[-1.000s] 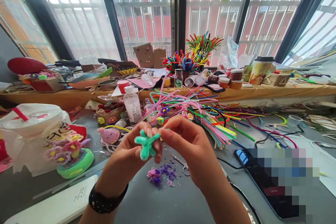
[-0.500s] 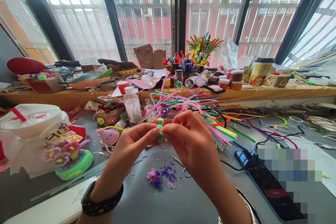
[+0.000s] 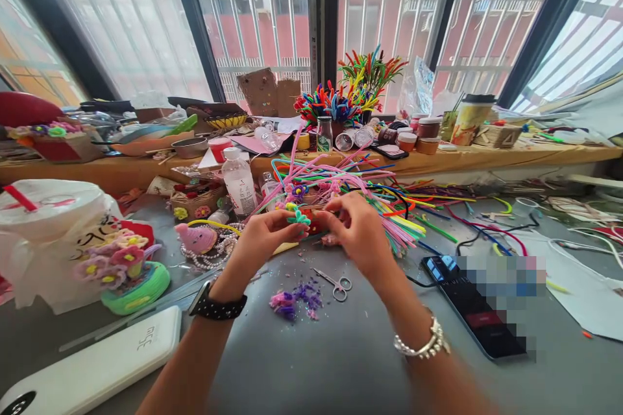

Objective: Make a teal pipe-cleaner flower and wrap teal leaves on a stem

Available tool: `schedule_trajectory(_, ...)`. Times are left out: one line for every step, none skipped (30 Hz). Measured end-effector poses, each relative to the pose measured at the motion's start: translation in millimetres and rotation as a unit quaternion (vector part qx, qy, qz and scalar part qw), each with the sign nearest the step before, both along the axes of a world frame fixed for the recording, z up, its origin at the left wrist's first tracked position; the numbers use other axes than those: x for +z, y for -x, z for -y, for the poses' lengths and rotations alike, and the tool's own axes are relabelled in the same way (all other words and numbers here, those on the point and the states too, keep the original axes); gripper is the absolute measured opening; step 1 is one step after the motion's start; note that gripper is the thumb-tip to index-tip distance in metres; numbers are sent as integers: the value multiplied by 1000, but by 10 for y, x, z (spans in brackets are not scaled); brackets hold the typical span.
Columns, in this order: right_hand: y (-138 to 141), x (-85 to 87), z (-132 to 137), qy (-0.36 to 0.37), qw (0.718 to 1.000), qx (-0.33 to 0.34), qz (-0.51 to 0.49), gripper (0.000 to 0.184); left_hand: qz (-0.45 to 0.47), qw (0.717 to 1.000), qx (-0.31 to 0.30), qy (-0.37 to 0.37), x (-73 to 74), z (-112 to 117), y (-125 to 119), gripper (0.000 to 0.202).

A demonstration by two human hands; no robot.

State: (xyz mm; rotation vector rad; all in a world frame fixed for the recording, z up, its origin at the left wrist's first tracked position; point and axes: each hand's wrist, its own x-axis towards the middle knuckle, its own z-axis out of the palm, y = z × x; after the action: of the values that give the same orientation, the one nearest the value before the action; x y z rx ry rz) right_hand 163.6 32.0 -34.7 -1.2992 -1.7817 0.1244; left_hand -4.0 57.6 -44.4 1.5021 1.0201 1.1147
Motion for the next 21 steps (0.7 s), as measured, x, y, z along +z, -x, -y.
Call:
schedule_trajectory(-117, -39, 35, 34, 999, -33, 26, 21, -1, 1000, 1, 17, -11, -7, 18, 24)
schedule_trajectory(-248, -93, 90, 83, 992, -54, 76, 21, -1, 999, 5, 33, -29, -10, 41, 24)
schedule_trajectory(-386, -162, 166, 137, 980, -70, 130, 21, -4, 999, 4, 53, -57, -11, 67, 25)
schedule_trajectory(-523, -246, 259, 188, 963, -84, 176, 19, -5, 998, 5, 67, -95, -12, 95, 26)
schedule_trajectory(-650, -343, 363, 229, 945, -93, 212, 18, 1, 997, 3, 82, -142, -13, 124, 26)
schedule_trajectory(-763, -447, 472, 262, 929, -102, 241, 15, 15, 995, 6, 95, -197, -16, 151, 26)
schedule_trajectory(-855, -555, 578, 274, 918, -113, 265, 15, 33, 994, 15, 107, -255, -20, 176, 27)
schedule_trajectory(-925, -660, 678, 275, 912, -120, 281, 15, 53, 992, 21, 116, -313, -24, 198, 26)
schedule_trajectory(-972, -757, 764, 268, 909, -123, 293, 16, 75, 989, 26, 121, -368, -28, 217, 26)
schedule_trajectory(-998, -842, 836, 272, 904, -128, 305, 14, 92, 987, 25, 127, -417, -30, 233, 26)
schedule_trajectory(-1006, -913, 893, 276, 898, -131, 317, 13, 105, 985, 25, 134, -458, -31, 246, 27)
schedule_trajectory(-999, -967, 937, 275, 894, -138, 325, 13, 111, 984, 21, 138, -489, -28, 257, 27)
schedule_trajectory(-981, -1007, 970, 270, 891, -149, 332, 13, 112, 983, 21, 143, -511, -23, 265, 27)
schedule_trajectory(-958, -1034, 996, 260, 889, -164, 338, 14, 112, 983, 23, 147, -525, -17, 272, 27)
schedule_trajectory(-931, -1051, 1020, 244, 888, -184, 344, 16, 112, 982, 26, 149, -531, -10, 277, 26)
schedule_trajectory(-904, -1063, 1044, 227, 887, -203, 346, 16, 114, 982, 31, 150, -534, -4, 281, 26)
schedule_trajectory(-878, -1072, 1070, 214, 888, -216, 345, 16, 118, 981, 34, 151, -533, 1, 284, 25)
schedule_trajectory(-855, -1080, 1098, 212, 890, -221, 338, 15, 124, 980, 35, 151, -532, 3, 288, 25)
schedule_trajectory(-835, -1088, 1125, 221, 894, -217, 326, 13, 131, 979, 34, 151, -532, 4, 291, 25)
schedule_trajectory(-819, -1097, 1149, 242, 897, -206, 309, 12, 138, 978, 30, 152, -533, 3, 295, 25)
schedule_trajectory(-806, -1104, 1166, 266, 898, -195, 290, 12, 144, 978, 27, 152, -533, 2, 299, 25)
